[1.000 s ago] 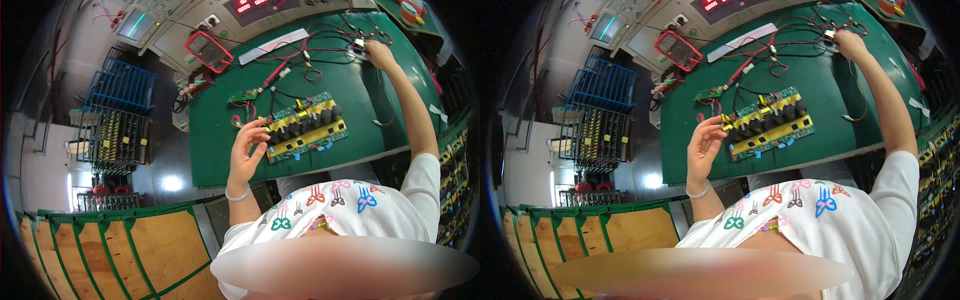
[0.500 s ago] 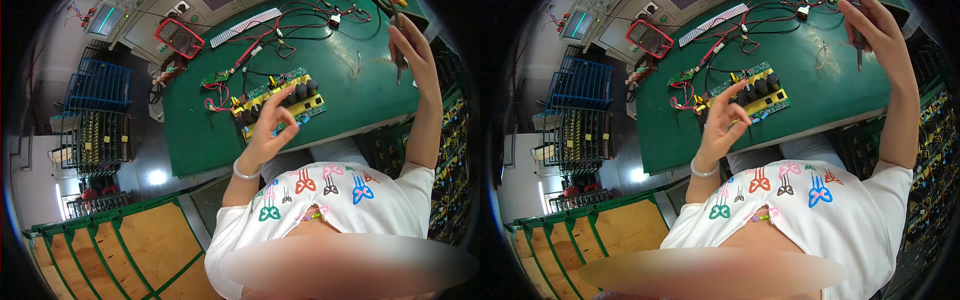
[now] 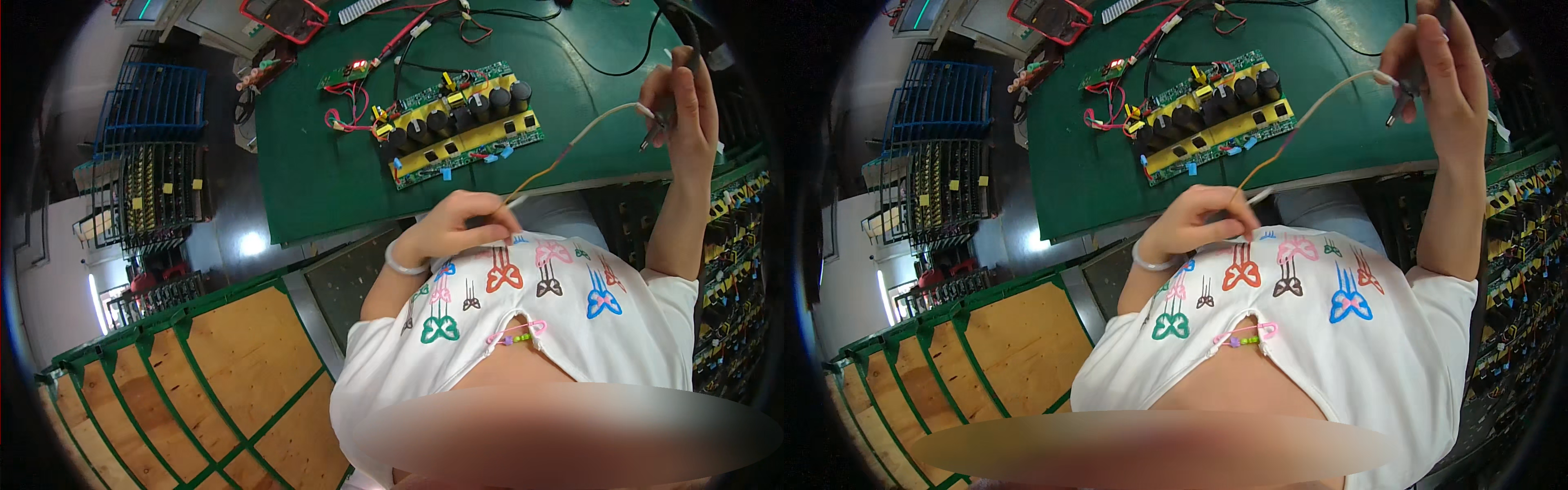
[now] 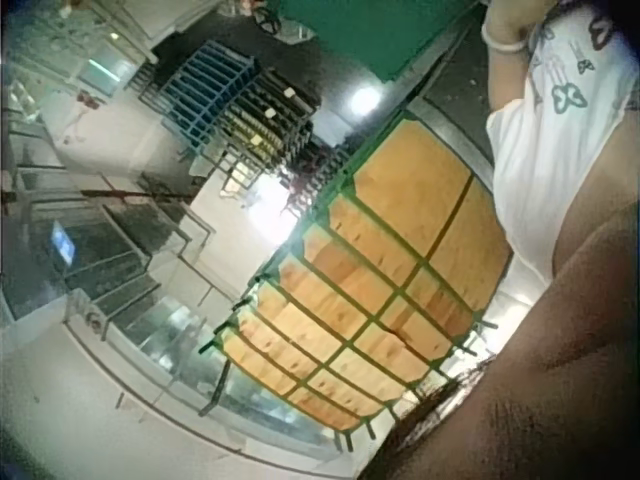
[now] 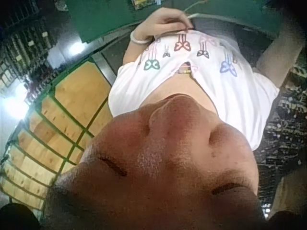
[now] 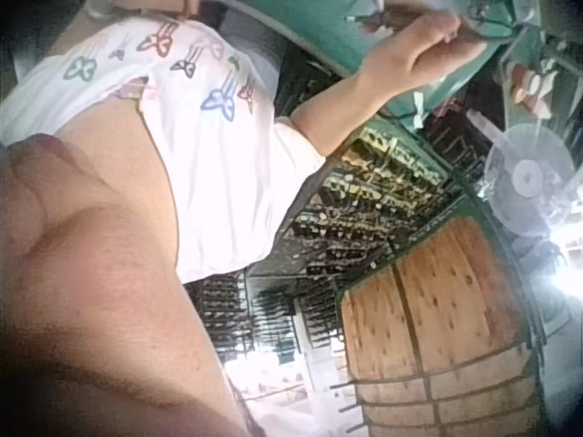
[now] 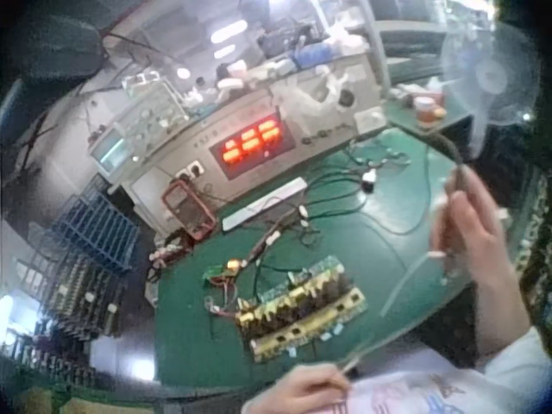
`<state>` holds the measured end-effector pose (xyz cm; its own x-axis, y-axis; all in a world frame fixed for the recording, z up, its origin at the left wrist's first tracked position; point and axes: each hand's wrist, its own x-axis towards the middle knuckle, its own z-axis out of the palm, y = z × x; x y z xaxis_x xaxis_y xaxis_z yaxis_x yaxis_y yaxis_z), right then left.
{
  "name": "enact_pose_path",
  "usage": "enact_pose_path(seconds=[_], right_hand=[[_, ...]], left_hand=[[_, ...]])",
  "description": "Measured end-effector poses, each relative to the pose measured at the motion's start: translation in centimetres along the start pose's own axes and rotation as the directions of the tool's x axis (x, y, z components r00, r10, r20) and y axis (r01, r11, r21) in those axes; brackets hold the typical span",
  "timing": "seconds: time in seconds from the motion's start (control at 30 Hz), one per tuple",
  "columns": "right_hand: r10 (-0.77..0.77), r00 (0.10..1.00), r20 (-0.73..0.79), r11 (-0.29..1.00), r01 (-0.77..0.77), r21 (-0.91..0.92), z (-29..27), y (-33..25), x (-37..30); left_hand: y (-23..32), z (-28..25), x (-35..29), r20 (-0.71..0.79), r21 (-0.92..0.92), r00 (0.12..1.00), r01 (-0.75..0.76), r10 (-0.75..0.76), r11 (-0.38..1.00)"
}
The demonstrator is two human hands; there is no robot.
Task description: The person assembles electronic components onto a circuit board using a soldering iron, then tests the components with a multimeter connected by probes and cables.
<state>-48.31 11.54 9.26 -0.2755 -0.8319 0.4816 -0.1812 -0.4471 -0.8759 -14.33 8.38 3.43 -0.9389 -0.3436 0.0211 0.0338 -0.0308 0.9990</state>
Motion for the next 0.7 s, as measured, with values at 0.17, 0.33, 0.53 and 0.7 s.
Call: enact_pose_path(seconds=[0.17, 0.33, 0.53, 0.7], right_hand=[[0.024, 0.996, 0.080, 0.988, -0.036, 0.151, 2.2, 2.3, -1.2], [-0.005, 0.909, 0.417, 0.793, -0.250, 0.555, 9.8, 2.5, -4.6], [-0.074, 0.910, 0.408, 0.931, -0.084, 0.356, 15.0, 6.9, -10.0], [-0.192, 0.939, 0.284, 0.975, 0.150, 0.165, 16.2, 8.7, -12.0]], left_hand=[[-0.3, -0.5, -6.3, -0.331, 0.331, 0.941, 0.052, 0.064, 0.942], [-4.0, -0.8, -10.1, -0.649, 0.344, 0.755, 0.187, 0.090, 0.920], [-6.3, 0.8, -6.2, -0.951, 0.265, 0.179, 0.046, 0.253, 0.963], [-7.6, -0.5, -5.6, -0.731, 0.682, 0.255, 0.282, 0.633, 0.675]])
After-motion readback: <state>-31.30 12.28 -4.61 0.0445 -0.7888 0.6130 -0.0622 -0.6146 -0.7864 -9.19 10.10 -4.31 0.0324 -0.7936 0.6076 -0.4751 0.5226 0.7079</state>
